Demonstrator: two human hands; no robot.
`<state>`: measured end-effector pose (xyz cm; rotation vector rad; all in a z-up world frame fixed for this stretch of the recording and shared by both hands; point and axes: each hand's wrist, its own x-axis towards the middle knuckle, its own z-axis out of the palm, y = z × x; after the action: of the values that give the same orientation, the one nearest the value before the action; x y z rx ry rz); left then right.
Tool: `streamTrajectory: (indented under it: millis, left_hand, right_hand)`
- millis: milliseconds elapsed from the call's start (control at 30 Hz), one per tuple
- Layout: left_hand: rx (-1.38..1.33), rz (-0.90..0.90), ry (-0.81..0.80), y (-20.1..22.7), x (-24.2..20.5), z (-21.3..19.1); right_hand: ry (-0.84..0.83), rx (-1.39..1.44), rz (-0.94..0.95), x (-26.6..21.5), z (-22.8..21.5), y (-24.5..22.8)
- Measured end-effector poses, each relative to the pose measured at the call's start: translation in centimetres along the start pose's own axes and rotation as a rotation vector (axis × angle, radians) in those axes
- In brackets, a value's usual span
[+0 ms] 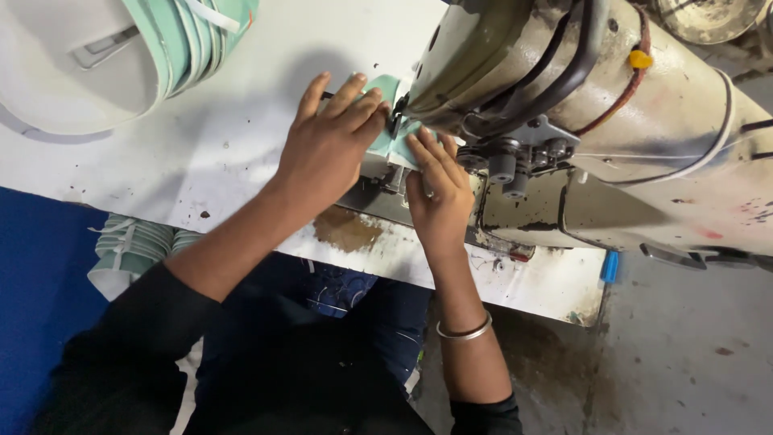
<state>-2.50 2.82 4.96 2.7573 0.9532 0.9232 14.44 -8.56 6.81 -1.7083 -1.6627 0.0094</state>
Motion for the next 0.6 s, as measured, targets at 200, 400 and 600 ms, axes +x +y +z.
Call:
streamTrajectory:
  millis: [200, 400, 600]
  left_hand:
    - [-0.005, 0.064, -0.045, -1.8, 1.8, 0.7]
    - [0.343, -0.153, -0.197, 6.1, 0.3, -3.9]
    - [-0.456, -0.171, -0.509, 5.6, 2.5, -9.3]
  right_hand:
    - [-0.032, 0.052, 0.024, 1.1, 0.6, 2.0]
    - [0.093, 0.209, 0.320, -0.9, -2.2, 4.4]
    - [0.686, -0.007, -0.111, -5.3, -19.9, 16.5]
